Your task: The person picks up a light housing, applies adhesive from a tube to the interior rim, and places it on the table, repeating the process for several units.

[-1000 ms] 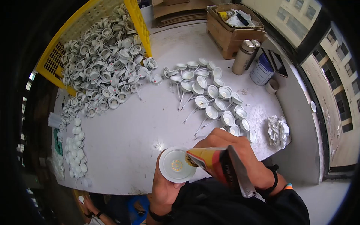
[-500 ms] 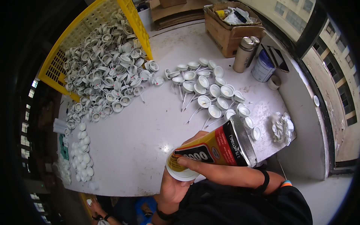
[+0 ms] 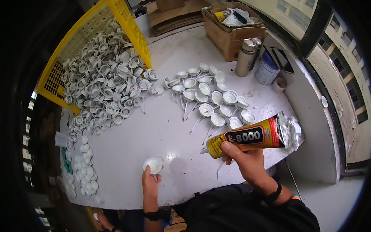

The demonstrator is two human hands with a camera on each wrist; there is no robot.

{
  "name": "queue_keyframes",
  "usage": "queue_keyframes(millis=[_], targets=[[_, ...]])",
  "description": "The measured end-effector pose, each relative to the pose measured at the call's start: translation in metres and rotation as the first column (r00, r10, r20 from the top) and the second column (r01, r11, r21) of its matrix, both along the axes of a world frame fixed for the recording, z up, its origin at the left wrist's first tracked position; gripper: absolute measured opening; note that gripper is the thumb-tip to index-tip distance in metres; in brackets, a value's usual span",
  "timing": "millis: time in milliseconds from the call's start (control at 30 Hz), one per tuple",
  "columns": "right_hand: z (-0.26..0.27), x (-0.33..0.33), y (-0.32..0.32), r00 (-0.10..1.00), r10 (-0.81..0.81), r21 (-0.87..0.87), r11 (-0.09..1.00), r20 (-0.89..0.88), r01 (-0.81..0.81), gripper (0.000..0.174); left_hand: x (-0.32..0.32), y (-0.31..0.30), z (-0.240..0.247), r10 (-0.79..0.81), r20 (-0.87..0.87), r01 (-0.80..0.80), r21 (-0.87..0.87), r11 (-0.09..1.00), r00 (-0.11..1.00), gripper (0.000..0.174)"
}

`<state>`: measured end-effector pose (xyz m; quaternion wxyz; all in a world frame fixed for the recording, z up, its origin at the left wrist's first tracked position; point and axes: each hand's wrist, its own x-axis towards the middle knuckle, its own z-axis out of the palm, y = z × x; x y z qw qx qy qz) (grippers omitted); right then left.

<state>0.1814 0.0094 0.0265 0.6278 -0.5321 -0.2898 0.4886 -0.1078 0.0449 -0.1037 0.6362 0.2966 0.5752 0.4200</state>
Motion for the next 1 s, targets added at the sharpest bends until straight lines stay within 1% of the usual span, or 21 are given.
queue_keyframes(millis=[67, 133, 167, 233, 267, 333, 367, 400, 433, 467, 533, 567, 600, 633, 667, 733, 800, 833, 900, 933, 1000], targets=[[-0.007, 0.006, -0.001, 1.000, -0.019, -0.012, 1.000, -0.004, 0.019, 0.027, -0.039, 0.011, -0.039, 0.093, -0.212, -0.103, -0.034, 0.994, 0.973, 0.032], [-0.010, 0.010, 0.001, 0.999, -0.033, -0.039, 0.999, 0.011, 0.034, 0.027, -0.068, 0.022, -0.063, 0.120, -0.480, -0.175, -0.071, 0.982, 0.869, 0.034], [-0.011, 0.012, 0.002, 0.999, -0.041, -0.040, 0.998, 0.009, 0.042, 0.027, -0.082, 0.027, -0.075, 0.113, -0.481, -0.167, -0.072, 0.983, 0.869, 0.034], [-0.013, 0.015, 0.005, 1.000, -0.030, -0.069, 0.997, 0.000, 0.030, 0.027, -0.108, 0.035, -0.097, 0.131, -0.589, -0.231, -0.099, 0.968, 0.798, 0.036], [-0.013, 0.017, 0.007, 0.999, -0.036, -0.071, 0.997, 0.000, 0.036, 0.027, -0.116, 0.039, -0.102, 0.124, -0.589, -0.226, -0.101, 0.969, 0.798, 0.036], [-0.014, 0.020, 0.010, 0.999, -0.033, -0.072, 0.997, 0.001, 0.033, 0.026, -0.133, 0.046, -0.116, 0.175, -0.597, -0.313, -0.135, 0.940, 0.783, 0.041], [-0.014, 0.021, 0.012, 0.999, -0.036, -0.074, 0.997, 0.002, 0.036, 0.026, -0.130, 0.053, -0.118, 0.306, -0.674, -0.300, 0.130, 0.945, 0.672, 0.045], [-0.014, 0.023, 0.014, 0.999, -0.046, -0.076, 0.996, -0.006, 0.045, 0.025, -0.127, 0.054, -0.119, 0.303, -0.675, -0.298, 0.127, 0.946, 0.673, 0.045], [-0.015, 0.024, 0.016, 0.998, -0.055, -0.080, 0.995, -0.015, 0.053, 0.025, -0.123, 0.053, -0.119, 0.367, -0.905, -0.146, 0.342, 0.928, 0.214, 0.043], [-0.017, 0.026, 0.018, 0.998, -0.056, -0.082, 0.995, -0.017, 0.054, 0.025, -0.097, 0.059, -0.098, 0.450, -0.844, 0.102, 0.440, 0.892, -0.292, 0.041], [-0.020, 0.031, 0.022, 0.997, -0.073, -0.088, 0.994, -0.036, 0.069, 0.025, -0.041, 0.077, -0.079, 0.560, -0.781, 0.211, 0.618, 0.758, 0.277, 0.030], [-0.022, 0.032, 0.024, 0.997, -0.072, -0.096, 0.993, -0.041, 0.068, 0.025, -0.008, 0.084, -0.066, 0.333, -0.775, 0.203, 0.502, 0.841, 0.537, 0.026], [-0.023, 0.034, 0.026, 0.996, -0.076, -0.114, 0.991, -0.045, 0.070, 0.026, 0.026, 0.091, -0.058, 0.083, -0.662, 0.233, 0.375, 0.897, 0.745, 0.022], [-0.025, 0.036, 0.029, 0.996, -0.080, -0.130, 0.989, -0.047, 0.074, 0.027, 0.056, 0.101, -0.064, -0.048, -0.580, 0.272, 0.306, 0.912, 0.813, 0.017], [-0.025, 0.038, 0.031, 0.995, -0.082, -0.133, 0.988, -0.049, 0.075, 0.027, 0.088, 0.111, -0.061, -0.144, -0.515, 0.345, 0.320, 0.882, 0.845, 0.017], [-0.027, 0.042, 0.034, 0.994, -0.102, -0.135, 0.986, -0.043, 0.096, 0.027, 0.137, 0.135, -0.085, -0.210, -0.491, 0.394, 0.309, 0.866, 0.846, 0.020], [-0.029, 0.047, 0.038, 0.993, -0.106, -0.139, 0.985, -0.044, 0.099, 0.027, 0.176, 0.159, -0.101, -0.261, -0.602, 0.459, 0.199, 0.866, 0.755, 0.028], [-0.030, 0.049, 0.040, 0.993, -0.113, -0.152, 0.983, -0.042, 0.106, 0.027, 0.190, 0.170, -0.097, -0.264, -0.603, 0.461, 0.196, 0.866, 0.753, 0.028], [-0.034, 0.054, 0.043, 0.992, -0.122, -0.168, 0.979, -0.038, 0.114, 0.027, 0.212, 0.187, -0.089, -0.461, -0.758, 0.589, -0.127, 0.798, 0.462, 0.039], [-0.035, 0.057, 0.044, 0.991, -0.125, -0.170, 0.978, -0.037, 0.117, 0.027, 0.217, 0.191, -0.091, -0.464, -0.757, 0.592, -0.128, 0.796, 0.461, 0.039], [-0.037, 0.061, 0.046, 0.993, -0.118, -0.198, 0.974, -0.032, 0.110, 0.026, 0.225, 0.198, -0.096, -0.504, -0.803, 0.576, -0.258, 0.776, 0.319, 0.045]])
